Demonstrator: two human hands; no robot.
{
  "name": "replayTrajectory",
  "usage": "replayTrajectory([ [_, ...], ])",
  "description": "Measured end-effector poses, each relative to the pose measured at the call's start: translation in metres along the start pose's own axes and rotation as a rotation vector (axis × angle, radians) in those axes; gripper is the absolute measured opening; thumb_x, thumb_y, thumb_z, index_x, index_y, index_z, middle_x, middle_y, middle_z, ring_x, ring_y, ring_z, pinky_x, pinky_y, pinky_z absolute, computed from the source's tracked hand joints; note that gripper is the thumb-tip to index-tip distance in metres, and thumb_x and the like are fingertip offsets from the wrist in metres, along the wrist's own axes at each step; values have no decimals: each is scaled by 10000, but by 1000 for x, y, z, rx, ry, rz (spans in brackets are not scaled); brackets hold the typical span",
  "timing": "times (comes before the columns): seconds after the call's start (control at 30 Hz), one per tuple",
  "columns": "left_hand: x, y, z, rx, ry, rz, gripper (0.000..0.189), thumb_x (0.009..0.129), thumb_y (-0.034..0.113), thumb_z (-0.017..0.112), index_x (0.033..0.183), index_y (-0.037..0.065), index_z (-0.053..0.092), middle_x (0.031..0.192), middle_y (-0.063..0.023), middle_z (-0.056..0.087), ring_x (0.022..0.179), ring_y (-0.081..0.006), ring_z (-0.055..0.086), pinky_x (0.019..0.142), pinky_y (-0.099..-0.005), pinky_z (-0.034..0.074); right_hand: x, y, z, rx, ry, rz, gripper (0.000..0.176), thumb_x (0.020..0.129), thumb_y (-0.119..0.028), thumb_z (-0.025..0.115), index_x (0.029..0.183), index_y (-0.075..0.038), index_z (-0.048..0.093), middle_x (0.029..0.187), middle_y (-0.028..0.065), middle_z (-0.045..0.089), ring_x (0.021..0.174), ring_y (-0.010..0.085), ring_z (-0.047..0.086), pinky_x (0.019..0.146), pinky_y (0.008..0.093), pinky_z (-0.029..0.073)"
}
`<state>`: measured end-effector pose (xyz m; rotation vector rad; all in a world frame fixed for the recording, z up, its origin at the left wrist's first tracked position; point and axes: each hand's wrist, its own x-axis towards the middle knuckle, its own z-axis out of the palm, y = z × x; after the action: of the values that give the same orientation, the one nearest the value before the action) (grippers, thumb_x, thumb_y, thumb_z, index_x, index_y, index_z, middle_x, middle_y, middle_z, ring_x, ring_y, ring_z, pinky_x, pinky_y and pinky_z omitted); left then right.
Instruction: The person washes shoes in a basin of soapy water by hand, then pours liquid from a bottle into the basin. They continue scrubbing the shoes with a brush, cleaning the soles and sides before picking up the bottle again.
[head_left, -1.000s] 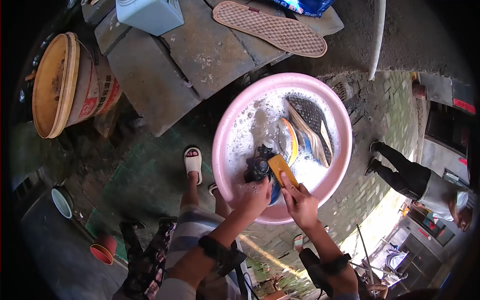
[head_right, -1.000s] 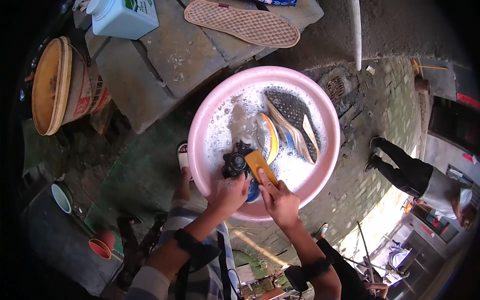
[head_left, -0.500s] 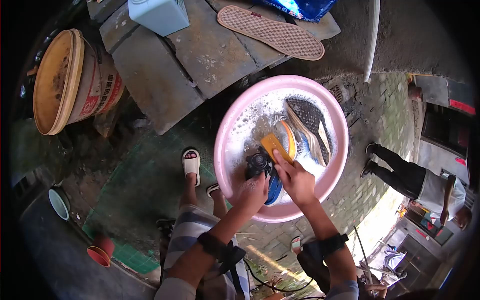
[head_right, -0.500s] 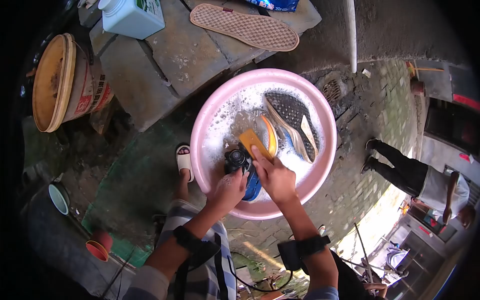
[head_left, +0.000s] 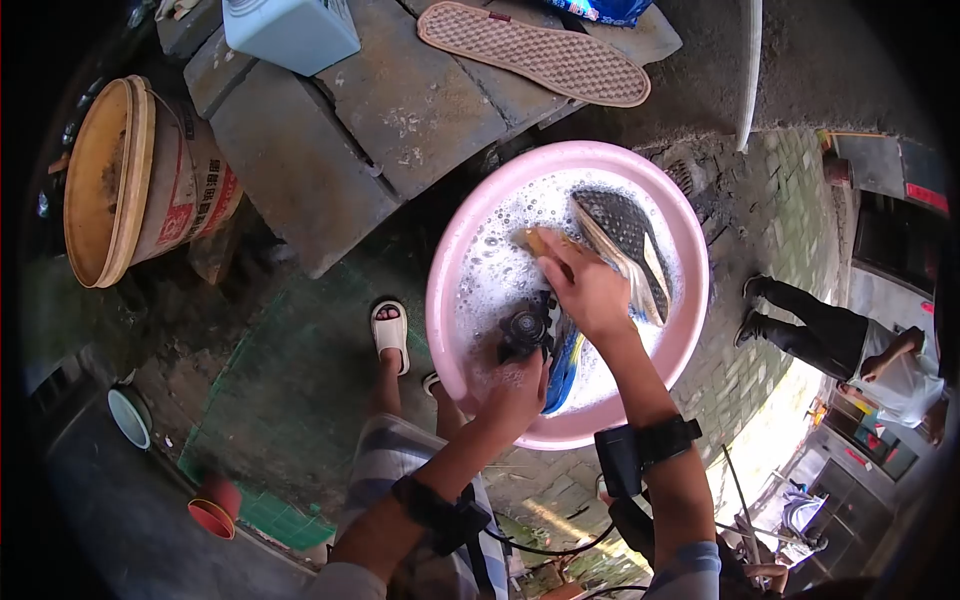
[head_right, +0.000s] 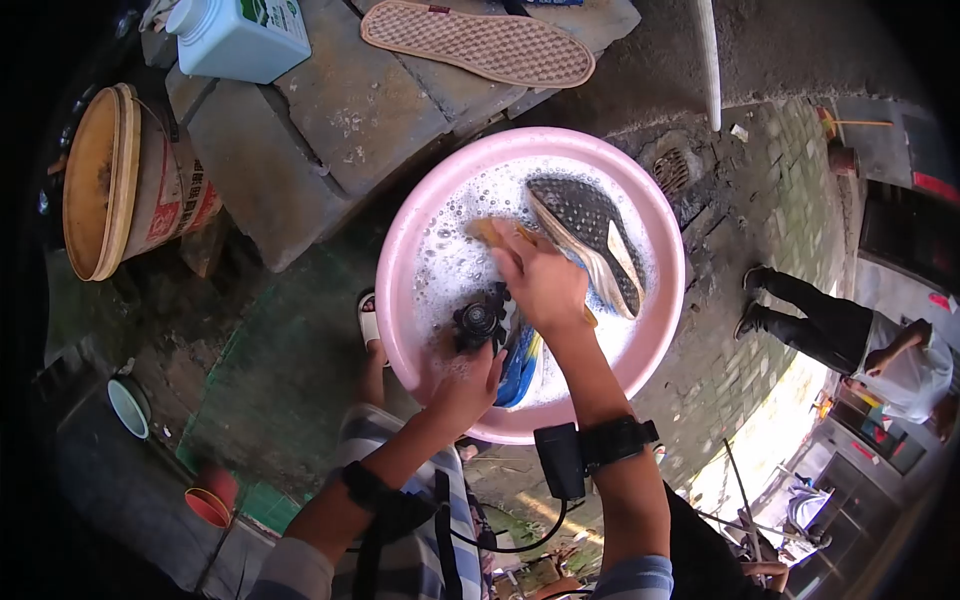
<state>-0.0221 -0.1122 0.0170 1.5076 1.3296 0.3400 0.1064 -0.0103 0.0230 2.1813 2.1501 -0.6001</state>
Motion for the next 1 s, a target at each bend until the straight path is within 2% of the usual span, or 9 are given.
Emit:
replayTrajectory([
  [0.03, -1, 2, 3, -8, 61, 63, 197, 876, 180, 509, 887, -16, 505, 709, -263, 556, 678, -418, 545, 633, -496, 422, -2, -8, -23, 174, -150, 163, 476, 853, -389, 554, 1288, -217, 462, 1079, 170, 592, 887, 317, 618, 773, 389, 484],
  [0.13, 0, 13, -1, 13, 83, 162, 225, 863, 147, 520, 933, -65, 507, 733, -278, 551, 678, -427, 541, 629, -489, 430, -35, 16, -16, 846, 55, 123, 636, 840, -286, 627, 1357, -70, 325, 1114, 135, 577, 929, 215, 599, 795, 337, 468],
  [0.27, 9, 39, -10, 239, -110, 212, 343, 768, 65, 518, 1080, -79, 526, 874, -200, 611, 807, -349, 584, 761, -429, 465, -82, -9, -49, 1425, -137, 403, 728, 754, -134, 736, 1296, 44, 283, 1098, 113, 526, 973, 143, 517, 867, 270, 417],
  [0.33, 7, 47, -3, 214, -388, 91, 395, 756, 69, 532, 1119, -82, 500, 1057, -223, 559, 976, -357, 538, 879, -428, 420, -86, -3, -34, 1268, -117, 366, 744, 719, -147, 769, 1270, 51, 311, 1088, 120, 531, 975, 153, 523, 854, 269, 423],
  [0.47, -12, 42, 19, 265, -87, 268, 487, 819, 56, 450, 1272, -88, 341, 1200, -260, 461, 1096, -393, 457, 955, -435, 362, -84, 19, -16, 1025, -131, 418, 524, 740, -155, 741, 1129, 47, 456, 927, 69, 584, 857, 138, 550, 771, 260, 454],
  [0.53, -10, 48, 9, 71, -312, 126, 500, 872, 92, 442, 1312, -82, 280, 1297, -241, 401, 1164, -329, 434, 961, -393, 368, -91, 27, -7, 1041, -90, 432, 407, 758, -146, 710, 1056, 36, 501, 832, 31, 588, 765, 111, 537, 697, 244, 451],
  [0.6, -11, 55, 3, -1254, -285, -648, 424, 909, 99, 467, 1285, -45, 333, 1246, -134, 458, 1207, -244, 408, 1021, -369, 298, -102, 35, 5, 1267, 1, 506, 369, 754, -135, 710, 1017, 28, 509, 755, 2, 551, 676, 68, 495, 615, 213, 426],
  [0.63, -13, 60, 7, -1477, -91, -839, 332, 952, 207, 438, 1218, 8, 423, 1211, -55, 482, 1167, -150, 424, 1009, -321, 298, -106, 34, 5, 1209, 9, 524, 303, 762, -87, 674, 998, 11, 511, 669, -31, 485, 593, 33, 437, 534, 196, 392],
  [1.0, 6, 47, 12, -1510, 172, -406, 383, 938, 362, 435, 1165, 56, 481, 1173, -28, 512, 1134, -120, 434, 1000, -303, 287, -123, 2, 8, 982, 216, 301, 204, 727, -32, 637, 887, -12, 512, 650, 5, 504, 583, 53, 434, 524, 216, 394],
])
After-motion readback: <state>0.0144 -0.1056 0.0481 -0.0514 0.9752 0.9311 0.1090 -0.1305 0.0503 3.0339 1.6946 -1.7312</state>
